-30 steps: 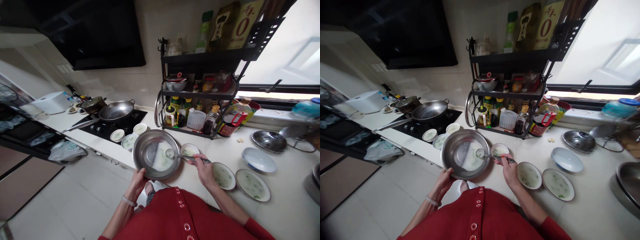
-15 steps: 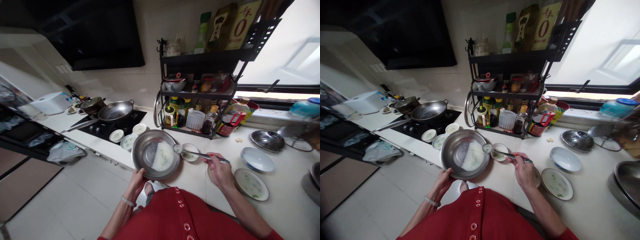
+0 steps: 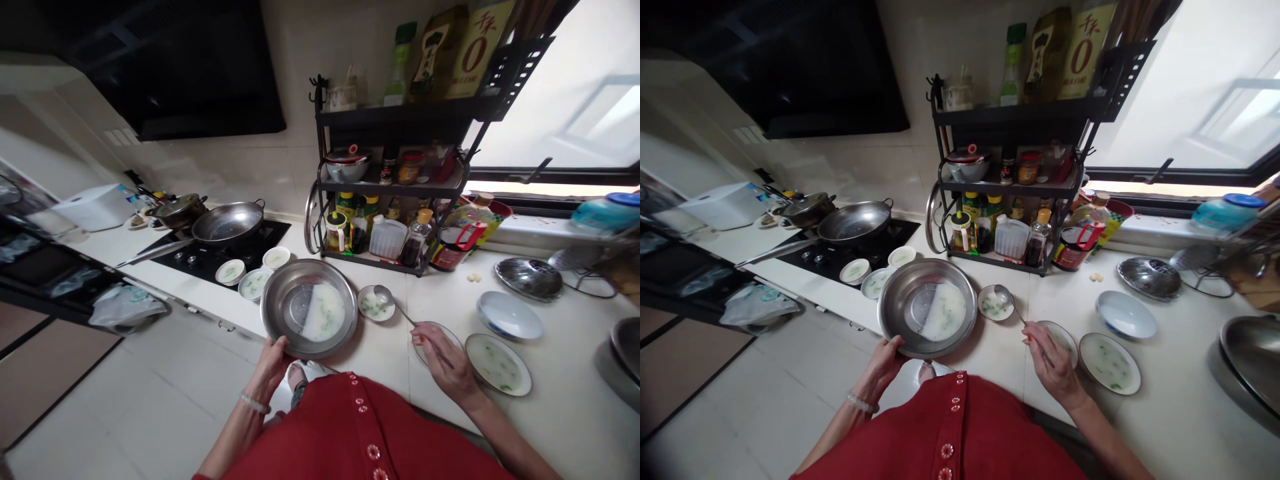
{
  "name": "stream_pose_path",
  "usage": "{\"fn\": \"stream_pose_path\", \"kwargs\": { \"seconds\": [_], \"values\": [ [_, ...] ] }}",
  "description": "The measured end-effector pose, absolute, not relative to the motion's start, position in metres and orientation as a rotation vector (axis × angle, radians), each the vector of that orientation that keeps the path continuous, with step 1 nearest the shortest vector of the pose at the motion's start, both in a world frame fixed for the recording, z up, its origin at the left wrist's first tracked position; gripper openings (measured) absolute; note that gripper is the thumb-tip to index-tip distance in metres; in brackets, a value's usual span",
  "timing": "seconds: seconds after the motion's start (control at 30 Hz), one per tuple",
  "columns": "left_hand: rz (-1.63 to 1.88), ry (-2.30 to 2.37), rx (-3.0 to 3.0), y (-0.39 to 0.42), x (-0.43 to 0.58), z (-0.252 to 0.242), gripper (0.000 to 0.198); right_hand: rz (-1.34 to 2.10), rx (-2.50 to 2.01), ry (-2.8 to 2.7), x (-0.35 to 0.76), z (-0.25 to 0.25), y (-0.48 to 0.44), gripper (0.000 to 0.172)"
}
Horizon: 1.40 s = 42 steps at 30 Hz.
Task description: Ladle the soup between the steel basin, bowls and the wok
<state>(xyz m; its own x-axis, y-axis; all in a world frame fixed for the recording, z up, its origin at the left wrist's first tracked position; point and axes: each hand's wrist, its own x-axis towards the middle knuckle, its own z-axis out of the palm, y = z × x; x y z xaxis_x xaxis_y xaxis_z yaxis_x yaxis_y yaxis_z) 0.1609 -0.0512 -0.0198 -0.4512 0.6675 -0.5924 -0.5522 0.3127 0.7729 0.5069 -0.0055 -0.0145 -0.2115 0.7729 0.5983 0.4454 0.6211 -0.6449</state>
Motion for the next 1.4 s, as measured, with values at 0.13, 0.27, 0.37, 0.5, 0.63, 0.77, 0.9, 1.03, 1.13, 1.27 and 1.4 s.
{"fn": "stream_pose_path", "kwargs": {
  "seconds": [0.13,0.27,0.37,0.5,0.63,0.77,0.9,1.03,1.13,1.27,1.4],
  "values": [
    [1.402,1.488,0.081,-0.051,0.162,-0.017,0.022,0.264,-0.864,-2.018,0.508,-0.016,-0.008,0.028],
    [1.418,1.48,0.071,-0.051,0.163,-0.018,0.023,0.395,-0.967,-1.837,0.501,-0.012,-0.009,0.022],
    [1.42,1.485,0.085,-0.051,0.162,-0.02,0.023,0.579,-1.13,-1.525,0.487,-0.004,-0.008,0.017],
    [1.419,1.488,0.113,-0.051,0.163,-0.018,0.021,0.767,-1.123,-1.415,0.46,0.0,-0.005,0.018],
    [1.409,1.487,0.106,-0.051,0.164,-0.017,0.019,0.807,-0.984,-1.572,0.434,-0.013,-0.001,0.018],
    [1.421,1.488,0.121,-0.052,0.163,-0.021,0.021,0.879,-0.953,-1.631,0.418,-0.027,0.004,0.016],
    [1.427,1.492,0.118,-0.052,0.161,-0.026,0.024,1.022,-1.057,-1.474,0.413,-0.032,0.008,0.016],
    [1.427,1.497,0.123,-0.053,0.161,-0.025,0.025,1.132,-1.149,-1.218,0.415,-0.031,0.014,0.021],
    [1.411,1.514,0.128,-0.052,0.162,-0.022,0.024,1.182,-1.212,-1.117,0.419,-0.029,0.018,0.025],
    [1.407,1.538,0.125,-0.052,0.163,-0.019,0.024,1.204,-1.229,-1.065,0.422,-0.03,0.019,0.023],
    [1.41,1.528,0.119,-0.051,0.164,-0.018,0.024,1.201,-1.222,-1.053,0.424,-0.032,0.021,0.022]
  ]
}}
